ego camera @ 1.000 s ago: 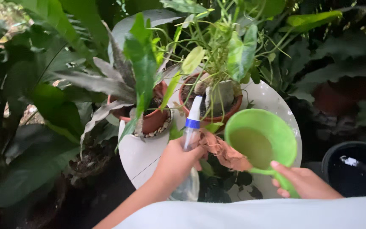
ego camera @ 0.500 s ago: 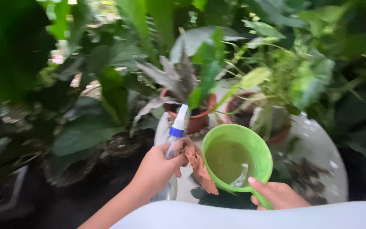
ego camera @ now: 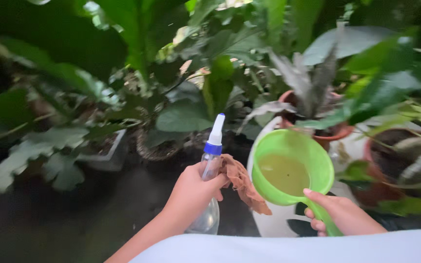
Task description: The person sprays water onto the leaves of several potted plants using a spray bottle and then wipes the leaves with a cloth. The person handles each leaf individually, turning them over to clean both sides.
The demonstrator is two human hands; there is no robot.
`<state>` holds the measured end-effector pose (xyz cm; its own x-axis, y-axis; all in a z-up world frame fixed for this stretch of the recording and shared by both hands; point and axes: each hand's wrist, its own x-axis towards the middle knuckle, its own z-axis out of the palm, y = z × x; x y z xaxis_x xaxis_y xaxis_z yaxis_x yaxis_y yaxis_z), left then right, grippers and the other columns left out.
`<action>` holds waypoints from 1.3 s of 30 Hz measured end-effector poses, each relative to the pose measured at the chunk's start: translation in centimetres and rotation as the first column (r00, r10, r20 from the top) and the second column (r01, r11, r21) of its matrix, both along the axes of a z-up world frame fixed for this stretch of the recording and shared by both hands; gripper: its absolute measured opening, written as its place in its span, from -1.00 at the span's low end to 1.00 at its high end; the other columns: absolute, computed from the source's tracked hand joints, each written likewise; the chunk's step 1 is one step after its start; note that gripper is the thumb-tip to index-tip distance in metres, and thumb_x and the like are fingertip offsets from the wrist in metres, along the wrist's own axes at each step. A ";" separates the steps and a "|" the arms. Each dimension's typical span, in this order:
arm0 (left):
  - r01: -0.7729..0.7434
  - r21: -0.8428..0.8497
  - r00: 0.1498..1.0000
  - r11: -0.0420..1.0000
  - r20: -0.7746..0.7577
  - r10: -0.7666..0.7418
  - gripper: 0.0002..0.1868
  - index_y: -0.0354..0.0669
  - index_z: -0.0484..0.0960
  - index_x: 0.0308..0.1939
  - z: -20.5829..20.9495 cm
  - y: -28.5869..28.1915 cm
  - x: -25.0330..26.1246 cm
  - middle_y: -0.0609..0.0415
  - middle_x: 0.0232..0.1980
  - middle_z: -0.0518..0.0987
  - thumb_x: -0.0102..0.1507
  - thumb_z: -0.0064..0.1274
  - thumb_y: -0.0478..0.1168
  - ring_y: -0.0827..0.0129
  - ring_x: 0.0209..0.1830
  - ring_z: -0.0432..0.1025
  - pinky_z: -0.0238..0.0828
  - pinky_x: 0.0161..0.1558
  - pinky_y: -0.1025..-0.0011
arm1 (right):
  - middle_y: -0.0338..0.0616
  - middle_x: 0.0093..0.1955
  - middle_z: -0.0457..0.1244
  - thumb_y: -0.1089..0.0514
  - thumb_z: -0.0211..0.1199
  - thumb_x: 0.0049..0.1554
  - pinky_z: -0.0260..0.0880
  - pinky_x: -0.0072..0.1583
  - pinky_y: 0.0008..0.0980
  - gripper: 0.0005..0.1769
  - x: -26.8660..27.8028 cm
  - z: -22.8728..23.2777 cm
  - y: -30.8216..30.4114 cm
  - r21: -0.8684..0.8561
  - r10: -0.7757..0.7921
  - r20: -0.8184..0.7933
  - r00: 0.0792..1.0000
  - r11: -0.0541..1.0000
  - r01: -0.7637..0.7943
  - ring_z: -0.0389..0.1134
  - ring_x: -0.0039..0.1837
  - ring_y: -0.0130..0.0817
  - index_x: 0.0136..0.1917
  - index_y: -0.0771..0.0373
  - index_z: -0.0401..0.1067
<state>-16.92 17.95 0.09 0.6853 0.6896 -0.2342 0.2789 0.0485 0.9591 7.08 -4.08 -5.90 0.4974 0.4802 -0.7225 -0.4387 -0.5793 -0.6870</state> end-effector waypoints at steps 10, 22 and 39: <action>-0.113 -0.024 0.993 0.993 0.014 0.113 -0.75 -0.23 0.71 -0.22 -1.5 4.4 -4.9 0.17 -0.44 0.63 0.10 0.18 -0.17 0.51 -0.55 0.45 0.36 -0.42 0.47 | -0.16 -0.35 0.15 -0.10 0.22 0.12 0.16 -0.27 -0.26 -0.62 -3.2 -1.1 7.0 -0.053 -0.058 -0.054 0.997 0.997 0.055 0.10 -0.38 -0.35 -0.10 0.28 0.37; -0.036 0.060 0.999 0.998 -0.038 0.038 -0.70 -0.13 0.71 -0.16 0.0 10.1 -3.3 0.14 -0.46 0.65 0.09 0.18 -0.10 0.50 -0.53 0.53 0.43 -0.38 0.44 | -0.12 -0.48 0.09 -0.19 0.19 0.11 0.11 -0.27 -0.30 -0.53 -4.2 -2.7 8.6 -0.171 -0.139 -0.071 0.988 0.977 0.126 0.10 -0.40 -0.25 -0.20 0.31 0.39; 0.289 0.028 0.933 0.957 0.217 -0.289 -0.58 -0.10 0.68 0.10 -3.2 11.4 9.7 0.16 -0.34 0.65 0.14 0.14 -0.26 0.58 -0.40 0.48 0.43 -0.29 0.49 | -0.09 -0.47 0.13 -0.24 0.21 0.17 0.20 -0.34 -0.22 -0.42 1.9 -10.9 6.0 -0.099 -0.256 0.062 0.965 0.960 0.261 0.13 -0.46 -0.26 -0.24 0.39 0.38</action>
<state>-7.21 29.40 -3.15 0.8892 0.4535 -0.0605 0.0675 0.0009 0.9977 9.01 1.89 -16.80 0.6300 0.2532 -0.7342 -0.5508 -0.5209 -0.6522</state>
